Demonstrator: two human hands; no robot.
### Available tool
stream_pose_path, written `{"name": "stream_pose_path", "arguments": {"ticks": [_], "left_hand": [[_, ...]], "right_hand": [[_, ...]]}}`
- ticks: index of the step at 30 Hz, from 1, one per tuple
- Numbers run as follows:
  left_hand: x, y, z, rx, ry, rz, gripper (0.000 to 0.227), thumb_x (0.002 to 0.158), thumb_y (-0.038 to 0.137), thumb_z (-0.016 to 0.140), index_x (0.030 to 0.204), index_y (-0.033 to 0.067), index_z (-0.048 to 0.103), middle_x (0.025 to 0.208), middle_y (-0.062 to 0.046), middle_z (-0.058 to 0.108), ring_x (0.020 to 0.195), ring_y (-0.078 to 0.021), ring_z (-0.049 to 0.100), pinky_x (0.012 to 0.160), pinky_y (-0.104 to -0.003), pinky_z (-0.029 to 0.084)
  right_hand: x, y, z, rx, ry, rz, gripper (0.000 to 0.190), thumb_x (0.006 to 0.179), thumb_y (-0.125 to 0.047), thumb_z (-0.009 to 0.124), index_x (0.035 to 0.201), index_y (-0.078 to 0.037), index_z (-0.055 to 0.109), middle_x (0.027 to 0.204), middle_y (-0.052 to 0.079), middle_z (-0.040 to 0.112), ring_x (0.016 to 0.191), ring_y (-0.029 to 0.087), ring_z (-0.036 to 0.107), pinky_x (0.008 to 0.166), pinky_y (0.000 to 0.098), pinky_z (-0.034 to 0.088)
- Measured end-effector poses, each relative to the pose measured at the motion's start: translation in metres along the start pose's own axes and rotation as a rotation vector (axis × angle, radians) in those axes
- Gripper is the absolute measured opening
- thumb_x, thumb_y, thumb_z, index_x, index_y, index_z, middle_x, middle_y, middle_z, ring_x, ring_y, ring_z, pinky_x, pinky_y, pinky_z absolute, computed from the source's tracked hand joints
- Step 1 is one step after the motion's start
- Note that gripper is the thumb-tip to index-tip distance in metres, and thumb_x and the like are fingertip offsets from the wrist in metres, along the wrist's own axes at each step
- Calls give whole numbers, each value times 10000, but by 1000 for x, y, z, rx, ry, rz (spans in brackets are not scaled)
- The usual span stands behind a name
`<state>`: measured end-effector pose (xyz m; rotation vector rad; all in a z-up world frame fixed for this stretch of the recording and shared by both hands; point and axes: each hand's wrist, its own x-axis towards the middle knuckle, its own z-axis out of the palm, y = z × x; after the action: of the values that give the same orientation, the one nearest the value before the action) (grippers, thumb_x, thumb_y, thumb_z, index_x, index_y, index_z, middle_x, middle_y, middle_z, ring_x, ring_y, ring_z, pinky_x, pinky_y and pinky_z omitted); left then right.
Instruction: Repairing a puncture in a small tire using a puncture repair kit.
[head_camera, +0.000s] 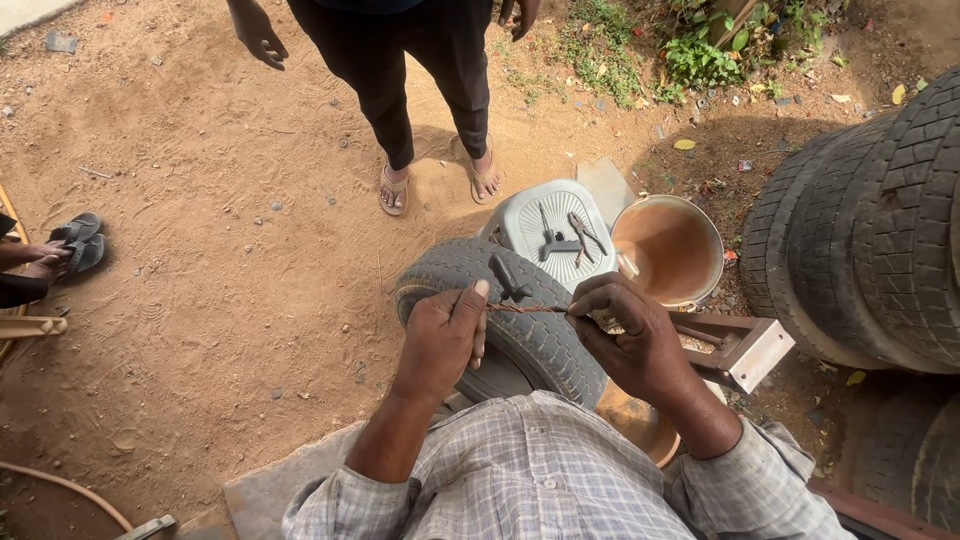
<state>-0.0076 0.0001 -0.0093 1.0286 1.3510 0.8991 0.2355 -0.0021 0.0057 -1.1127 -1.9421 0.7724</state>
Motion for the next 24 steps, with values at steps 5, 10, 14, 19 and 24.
{"name": "stream_pose_path", "arguments": {"ticks": [5,10,14,19,24], "left_hand": [[8,-10,-1,-376,-24,-252,432,988,397,631,682,99,568,539,-30,526,444,-120,485,413,-290,419],[6,-3,3,-602,5,-166,273,975,296,686,813,78,703,728,-35,632,668,-115,556,628,-283,466],[8,12,7,-819,-46,-106,181,918,227,706,811,80,713,967,-73,776,790,-117,563,721,-282,466],[13,-9,11,-996,-198,-8,312,1016,235,730,752,80,667,1031,-157,757,911,-170,635,763,-311,484],[7,1,12,-845,-240,66,278,1045,257,616,951,51,777,1108,-153,763,948,-173,643,832,-298,495]], "right_hand": [[-3,2,8,11,-17,-8,177,876,-9,756,958,-85,620,1030,47,682,948,140,715,773,257,593],[-12,16,13,373,-29,312,140,885,13,748,983,-44,666,1012,63,707,939,149,683,810,301,566],[-10,22,7,971,-36,351,100,971,-19,686,1065,15,685,1011,111,724,957,195,706,872,356,592],[-12,25,5,1096,15,479,151,957,-22,722,1081,31,655,1002,114,701,923,201,693,842,355,573],[-15,21,4,1114,51,536,269,931,-39,744,1171,36,649,984,95,688,889,181,674,820,337,562]]}}
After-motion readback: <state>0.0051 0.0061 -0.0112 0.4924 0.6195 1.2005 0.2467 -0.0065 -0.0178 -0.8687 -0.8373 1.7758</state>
